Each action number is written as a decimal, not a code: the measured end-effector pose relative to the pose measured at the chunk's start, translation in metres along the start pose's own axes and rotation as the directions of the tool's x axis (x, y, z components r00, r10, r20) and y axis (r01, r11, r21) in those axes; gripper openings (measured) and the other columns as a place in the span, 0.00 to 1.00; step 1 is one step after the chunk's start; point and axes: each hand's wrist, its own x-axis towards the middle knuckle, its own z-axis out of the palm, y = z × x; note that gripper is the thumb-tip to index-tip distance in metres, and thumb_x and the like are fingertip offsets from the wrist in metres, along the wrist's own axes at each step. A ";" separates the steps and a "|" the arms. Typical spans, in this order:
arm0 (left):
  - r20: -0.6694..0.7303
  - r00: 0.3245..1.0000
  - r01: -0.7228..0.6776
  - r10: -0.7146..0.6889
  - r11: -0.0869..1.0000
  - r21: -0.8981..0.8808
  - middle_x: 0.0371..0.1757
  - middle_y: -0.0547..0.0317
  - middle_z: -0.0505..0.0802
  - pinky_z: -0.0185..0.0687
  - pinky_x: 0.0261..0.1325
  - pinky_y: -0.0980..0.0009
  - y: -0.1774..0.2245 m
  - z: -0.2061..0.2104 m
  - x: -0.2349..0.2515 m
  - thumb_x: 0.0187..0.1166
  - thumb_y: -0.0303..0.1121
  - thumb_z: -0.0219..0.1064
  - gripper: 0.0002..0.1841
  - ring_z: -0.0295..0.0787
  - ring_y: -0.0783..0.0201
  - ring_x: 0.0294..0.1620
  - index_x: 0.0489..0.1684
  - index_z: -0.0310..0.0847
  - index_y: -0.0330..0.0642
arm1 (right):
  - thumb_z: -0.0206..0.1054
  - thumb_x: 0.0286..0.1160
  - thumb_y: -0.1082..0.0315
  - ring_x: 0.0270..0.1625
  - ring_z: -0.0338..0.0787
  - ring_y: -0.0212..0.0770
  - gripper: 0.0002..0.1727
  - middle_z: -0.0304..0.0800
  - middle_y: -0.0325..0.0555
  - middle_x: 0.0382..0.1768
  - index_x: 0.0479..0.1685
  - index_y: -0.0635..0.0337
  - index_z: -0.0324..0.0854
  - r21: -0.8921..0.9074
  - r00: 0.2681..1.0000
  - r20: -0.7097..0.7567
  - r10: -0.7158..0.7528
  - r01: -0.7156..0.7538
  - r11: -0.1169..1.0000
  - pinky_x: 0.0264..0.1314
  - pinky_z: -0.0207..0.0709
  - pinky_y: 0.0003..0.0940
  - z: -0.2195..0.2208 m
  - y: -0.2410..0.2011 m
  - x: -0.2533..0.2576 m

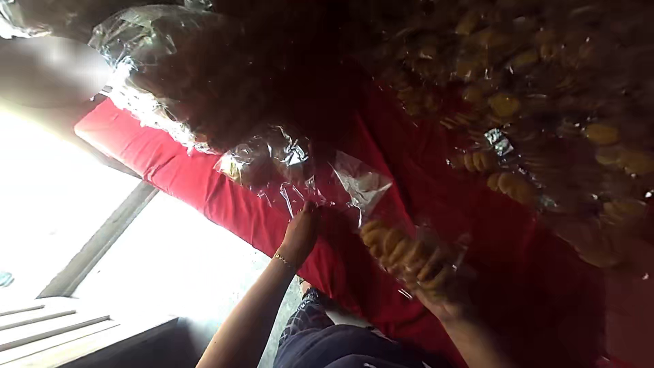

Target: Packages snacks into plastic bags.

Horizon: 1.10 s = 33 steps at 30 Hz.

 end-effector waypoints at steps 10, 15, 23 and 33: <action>-0.727 0.569 -0.438 0.386 0.890 0.129 0.71 0.41 0.88 0.90 0.47 0.59 -0.112 -0.011 -0.038 0.73 0.16 0.59 0.27 0.96 0.50 0.54 0.76 0.75 0.31 | 0.87 0.49 0.55 0.49 0.90 0.27 0.53 0.86 0.42 0.55 0.75 0.73 0.61 -0.549 0.969 0.199 0.146 -0.013 0.835 0.53 0.87 0.26 0.117 0.099 0.205; -0.609 0.514 -0.640 0.605 0.743 0.198 0.72 0.54 0.88 0.86 0.55 0.68 -0.105 -0.003 -0.066 0.79 0.19 0.59 0.24 0.93 0.60 0.57 0.75 0.76 0.42 | 0.76 0.60 0.67 0.74 0.79 0.51 0.31 0.75 0.72 0.73 0.62 0.79 0.78 -0.894 0.969 0.234 -0.081 0.247 0.373 0.75 0.74 0.36 0.141 0.124 0.234; -0.465 0.382 -0.924 0.799 0.343 -0.170 0.79 0.49 0.83 0.88 0.54 0.65 -0.073 0.017 -0.051 0.83 0.18 0.57 0.24 0.92 0.56 0.61 0.79 0.75 0.37 | 0.74 0.59 0.35 0.82 0.69 0.72 0.49 0.63 0.78 0.81 0.77 0.64 0.76 -0.939 0.915 0.321 -0.243 0.274 -0.207 0.83 0.64 0.59 0.177 0.195 0.243; -0.480 0.442 -0.897 0.758 0.365 -0.249 0.80 0.41 0.81 0.83 0.68 0.62 -0.088 0.002 -0.050 0.81 0.14 0.57 0.26 0.86 0.52 0.73 0.81 0.70 0.31 | 0.71 0.68 0.45 0.90 0.56 0.66 0.44 0.53 0.82 0.85 0.81 0.66 0.71 -0.894 0.873 0.409 -0.265 0.441 0.075 0.91 0.54 0.49 0.135 0.153 0.198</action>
